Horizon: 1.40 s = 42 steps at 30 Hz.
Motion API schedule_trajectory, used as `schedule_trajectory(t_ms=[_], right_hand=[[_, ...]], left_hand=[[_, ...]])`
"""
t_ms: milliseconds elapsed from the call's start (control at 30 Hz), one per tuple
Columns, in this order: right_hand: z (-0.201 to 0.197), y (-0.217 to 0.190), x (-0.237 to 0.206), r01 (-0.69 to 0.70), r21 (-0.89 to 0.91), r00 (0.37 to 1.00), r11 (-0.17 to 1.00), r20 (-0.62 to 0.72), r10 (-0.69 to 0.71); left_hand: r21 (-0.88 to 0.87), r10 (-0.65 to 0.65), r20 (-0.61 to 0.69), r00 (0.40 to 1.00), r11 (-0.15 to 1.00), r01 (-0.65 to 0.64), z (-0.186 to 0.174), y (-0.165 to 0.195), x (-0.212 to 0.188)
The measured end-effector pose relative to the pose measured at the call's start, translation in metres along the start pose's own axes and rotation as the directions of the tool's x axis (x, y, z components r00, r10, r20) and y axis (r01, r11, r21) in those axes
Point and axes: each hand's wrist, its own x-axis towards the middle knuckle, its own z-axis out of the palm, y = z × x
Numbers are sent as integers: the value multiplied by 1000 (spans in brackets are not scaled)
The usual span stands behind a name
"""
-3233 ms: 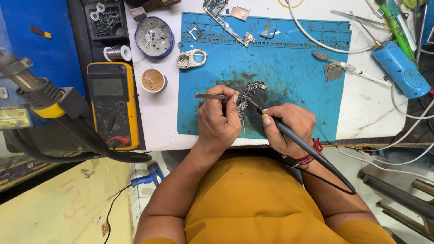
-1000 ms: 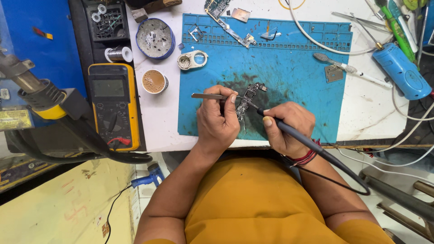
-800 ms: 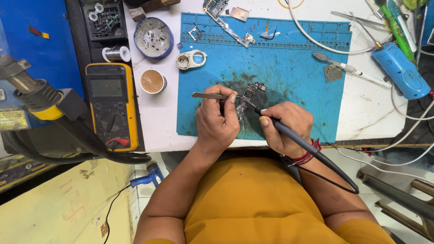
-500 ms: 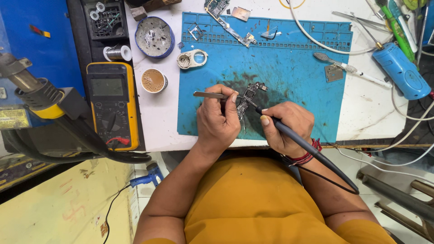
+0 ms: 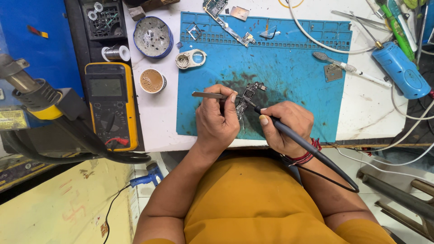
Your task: The person sits at a repair workbench and solders a disassembled phone motherboard, holding the board with tweezers in one hand and a soldering iron in the other. They reposition the board on the mat, touch components with the iron and a small metal tool, and briefly set the board down before resuming work.
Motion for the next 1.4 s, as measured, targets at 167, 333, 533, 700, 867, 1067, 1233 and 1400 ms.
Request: schedule_trajectory(t_ms=[167, 333, 533, 700, 867, 1067, 1233, 1400], right_hand=[[1, -1, 0, -5, -1, 1000, 1000, -7, 5], [-1, 1, -2, 3, 5, 1000, 1000, -7, -3], [-3, 1, -3, 1, 2, 1000, 1000, -3, -1], [-4, 3, -1, -9, 6, 1000, 1000, 4, 9], [-3, 2, -1, 7, 14, 1000, 1000, 0, -7], [-4, 2, -3, 3, 0, 1000, 1000, 6, -3], [-5, 4, -2, -1, 1, 1000, 1000, -14, 1], [-7, 8, 0, -37, 28, 998, 999, -56, 39]], left_hand=[[-1, -7, 1, 1000, 1000, 7, -2, 1, -1], [-28, -45, 13, 999, 999, 46, 1, 1, -2], [-7, -19, 3, 1000, 1000, 19, 3, 1, -3], [3, -5, 0, 1000, 1000, 5, 5, 0, -1], [-10, -16, 3, 1000, 1000, 16, 5, 0, -1], [-7, -12, 5, 1000, 1000, 12, 5, 0, -3], [7, -20, 6, 1000, 1000, 20, 5, -1, -1], [-76, -70, -11, 997, 995, 69, 8, 0, 3]])
